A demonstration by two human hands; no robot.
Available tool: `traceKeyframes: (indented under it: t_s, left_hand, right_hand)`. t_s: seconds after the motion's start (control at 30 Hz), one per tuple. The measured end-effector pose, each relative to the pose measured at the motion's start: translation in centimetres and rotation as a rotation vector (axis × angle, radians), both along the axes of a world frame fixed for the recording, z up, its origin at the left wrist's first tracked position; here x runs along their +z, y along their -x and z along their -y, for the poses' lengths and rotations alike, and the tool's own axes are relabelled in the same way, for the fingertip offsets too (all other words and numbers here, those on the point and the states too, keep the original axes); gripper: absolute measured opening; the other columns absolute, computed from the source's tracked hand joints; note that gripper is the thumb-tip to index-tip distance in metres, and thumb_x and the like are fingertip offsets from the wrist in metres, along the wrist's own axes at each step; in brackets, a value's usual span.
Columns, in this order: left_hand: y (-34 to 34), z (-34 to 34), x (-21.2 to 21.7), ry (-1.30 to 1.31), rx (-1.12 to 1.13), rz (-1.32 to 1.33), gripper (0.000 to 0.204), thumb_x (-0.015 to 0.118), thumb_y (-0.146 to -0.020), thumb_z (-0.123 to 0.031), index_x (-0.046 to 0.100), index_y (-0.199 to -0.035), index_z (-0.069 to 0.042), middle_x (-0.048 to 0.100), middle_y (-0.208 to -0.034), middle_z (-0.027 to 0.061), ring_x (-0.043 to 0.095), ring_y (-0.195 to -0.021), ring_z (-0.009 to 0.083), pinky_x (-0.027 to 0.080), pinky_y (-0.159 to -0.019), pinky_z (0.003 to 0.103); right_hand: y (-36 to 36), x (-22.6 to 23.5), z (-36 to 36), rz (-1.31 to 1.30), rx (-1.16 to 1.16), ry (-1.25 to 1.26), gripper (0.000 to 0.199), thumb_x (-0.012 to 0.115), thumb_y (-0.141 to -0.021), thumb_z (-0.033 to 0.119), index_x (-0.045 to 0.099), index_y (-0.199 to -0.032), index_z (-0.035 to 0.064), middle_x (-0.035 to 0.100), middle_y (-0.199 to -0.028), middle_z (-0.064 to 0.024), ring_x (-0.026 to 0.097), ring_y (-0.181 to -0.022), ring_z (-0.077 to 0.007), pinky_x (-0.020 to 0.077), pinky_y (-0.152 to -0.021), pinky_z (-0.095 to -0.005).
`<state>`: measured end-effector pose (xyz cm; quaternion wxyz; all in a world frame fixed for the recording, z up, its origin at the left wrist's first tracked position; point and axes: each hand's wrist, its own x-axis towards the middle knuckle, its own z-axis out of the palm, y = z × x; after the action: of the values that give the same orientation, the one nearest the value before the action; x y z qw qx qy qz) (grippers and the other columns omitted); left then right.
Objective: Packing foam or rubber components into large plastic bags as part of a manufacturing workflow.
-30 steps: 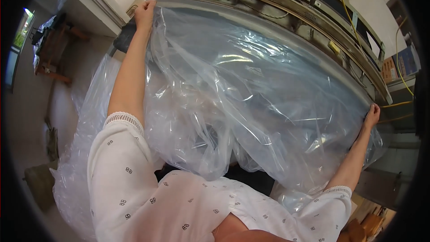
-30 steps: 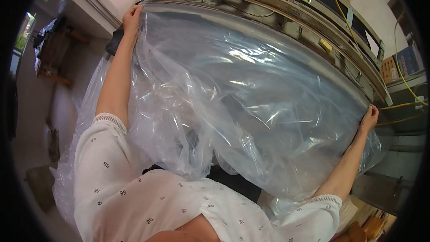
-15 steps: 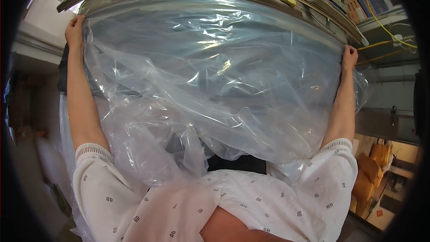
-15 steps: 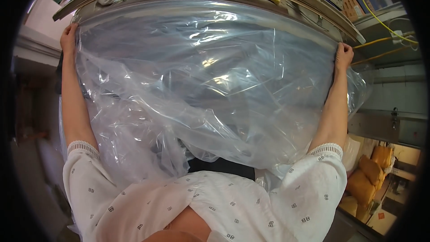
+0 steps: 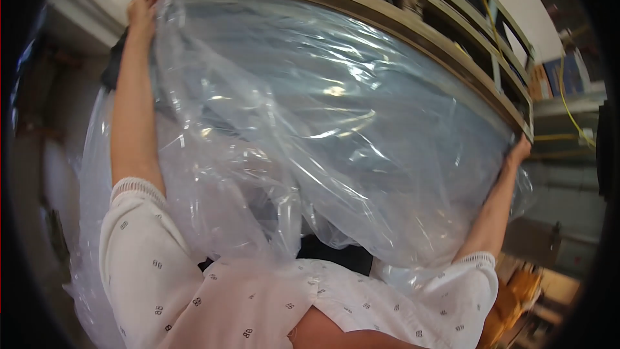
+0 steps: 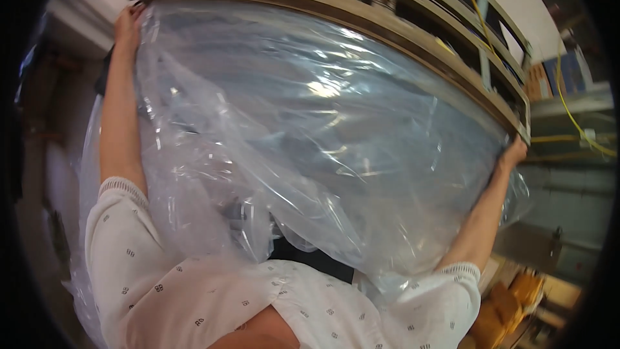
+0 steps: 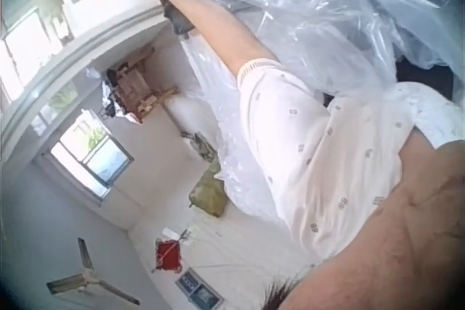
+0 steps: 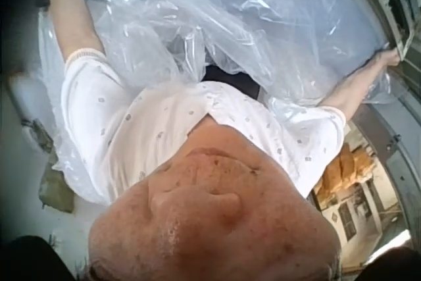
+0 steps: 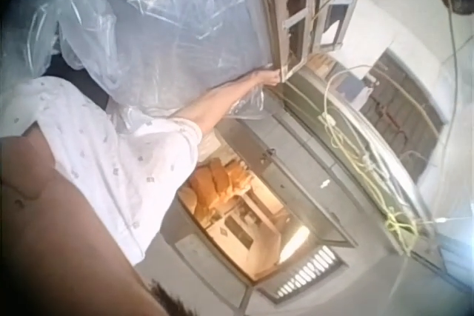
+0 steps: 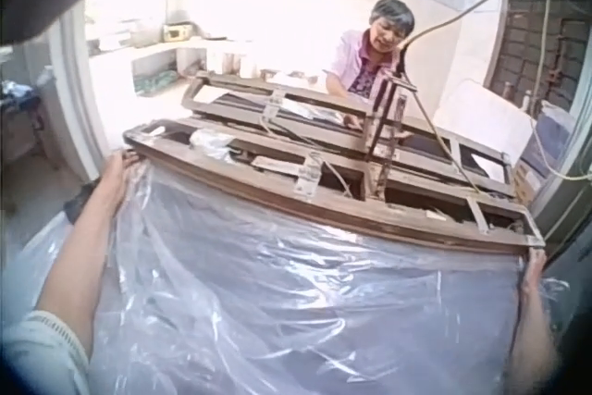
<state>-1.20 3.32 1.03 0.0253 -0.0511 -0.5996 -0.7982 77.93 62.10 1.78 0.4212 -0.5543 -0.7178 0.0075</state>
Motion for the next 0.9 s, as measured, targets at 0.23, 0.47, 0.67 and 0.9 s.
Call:
traceKeyframes:
  t_s: [0.23, 0.47, 0.67, 0.9]
  left_hand:
    - [-2.2, -0.3, 1.1, 0.265, 0.252, -0.213, 0.034, 0.041, -0.085, -0.028, 0.057, -0.078, 0.001, 0.063, -0.081, 0.0107, 0.06, -0.076, 0.0189, 0.043, -0.069, 0.03]
    - [-5.7, 1.7, 2.9, 0.447, -0.186, -0.272, 0.03, 0.051, -0.087, -0.031, 0.063, -0.082, -0.004, 0.06, -0.08, 0.0025, 0.05, -0.077, 0.0119, 0.039, -0.073, 0.025]
    - [-9.3, 6.7, 5.8, 0.271, -0.125, -0.207, 0.032, 0.047, -0.09, -0.033, 0.06, -0.086, -0.004, 0.057, -0.081, -0.0003, 0.047, -0.074, 0.0091, 0.038, -0.069, 0.022]
    - [-15.0, 12.9, 6.5, 0.094, -0.235, -0.183, 0.021, 0.06, -0.084, -0.028, 0.062, -0.09, -0.008, 0.056, -0.082, -0.004, 0.047, -0.076, 0.0045, 0.037, -0.069, 0.018]
  right_hand:
    - [0.6, 0.6, 1.0, -0.232, 0.044, 0.099, 0.052, 0.043, -0.088, 0.036, 0.055, -0.105, -0.0115, 0.057, -0.105, -0.0244, 0.052, -0.096, -0.0325, 0.0363, -0.086, -0.0407]
    - [4.1, 4.1, 8.1, 0.121, -0.099, 0.155, 0.046, 0.043, -0.088, 0.039, 0.053, -0.103, -0.0031, 0.055, -0.104, -0.019, 0.053, -0.093, -0.034, 0.0407, -0.081, -0.041]
    - [-2.7, 2.8, 14.8, 0.735, -0.129, -0.111, 0.033, 0.045, -0.089, 0.029, 0.05, -0.11, 0.004, 0.052, -0.113, -0.0138, 0.047, -0.106, -0.0327, 0.04, -0.085, -0.043]
    - [-5.1, 1.5, 16.8, 0.664, -0.089, 0.082, 0.048, 0.038, -0.091, 0.038, 0.041, -0.127, 0.0066, 0.041, -0.131, -0.0141, 0.038, -0.121, -0.0311, 0.033, -0.096, -0.0407]
